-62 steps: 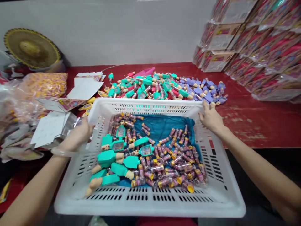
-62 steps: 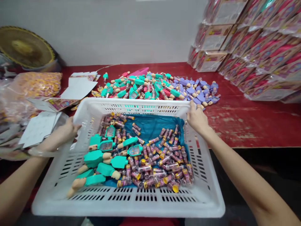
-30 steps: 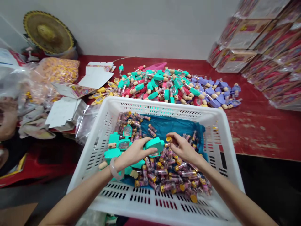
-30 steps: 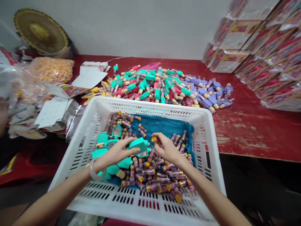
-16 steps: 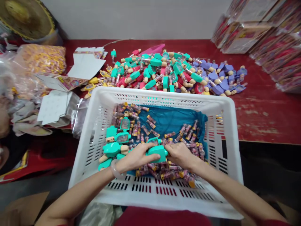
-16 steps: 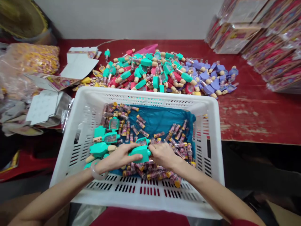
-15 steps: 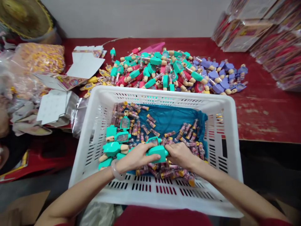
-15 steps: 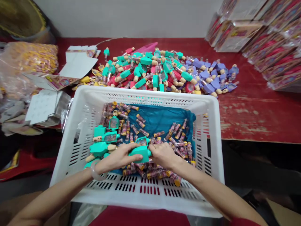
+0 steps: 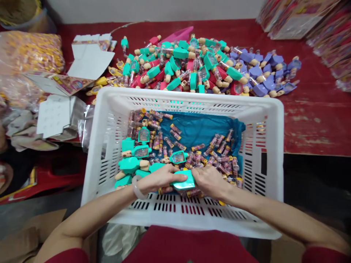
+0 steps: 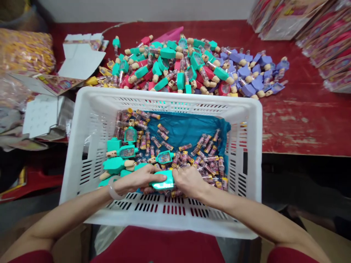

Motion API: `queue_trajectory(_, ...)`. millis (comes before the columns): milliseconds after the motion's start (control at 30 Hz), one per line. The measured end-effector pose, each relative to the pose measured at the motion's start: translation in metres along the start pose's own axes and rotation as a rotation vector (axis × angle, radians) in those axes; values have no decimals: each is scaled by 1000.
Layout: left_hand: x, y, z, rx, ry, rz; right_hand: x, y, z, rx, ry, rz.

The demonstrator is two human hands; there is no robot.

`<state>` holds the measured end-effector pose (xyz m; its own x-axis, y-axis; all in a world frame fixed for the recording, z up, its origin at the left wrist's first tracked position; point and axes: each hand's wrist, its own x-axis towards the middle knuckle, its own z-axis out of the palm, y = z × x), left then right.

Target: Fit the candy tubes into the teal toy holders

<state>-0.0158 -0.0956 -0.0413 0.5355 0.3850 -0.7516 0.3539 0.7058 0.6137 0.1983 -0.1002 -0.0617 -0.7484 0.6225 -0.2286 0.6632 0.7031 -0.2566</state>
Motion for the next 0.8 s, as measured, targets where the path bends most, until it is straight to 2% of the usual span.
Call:
queue_trajectory(100,-6,0,4,219,46,112,0,-3,2,41,-99,60)
queue_trajectory(200,-7,-3,6,655,171,392,4,0,0,178,-235,135)
queue_trajectory(267,-5,-5,4,880,223,529,8,7,-3,305,-335,117)
queue_trajectory(333,-1,-6,0,911,282,534,12,17,-6,332,-328,100)
queue_trajectory(400,4,-5,-7,762,290,418,15,24,-6,204,-180,103)
queue_trajectory(467,6,-2,-15,571,127,251,16,28,-4,44,-32,106)
queue_trajectory(533,5,-1,-19,500,-43,172,15,27,0,-11,-2,95)
queue_trajectory(567,5,-1,-20,530,-60,193,15,26,3,3,-22,105)
queue_trajectory(633,4,-4,-18,720,45,325,13,21,7,83,-99,164)
queue_trajectory(700,6,-11,-14,1005,165,451,14,18,9,268,-248,218)
queue_trajectory(800,13,-17,-12,1348,229,570,17,17,6,607,-467,208)
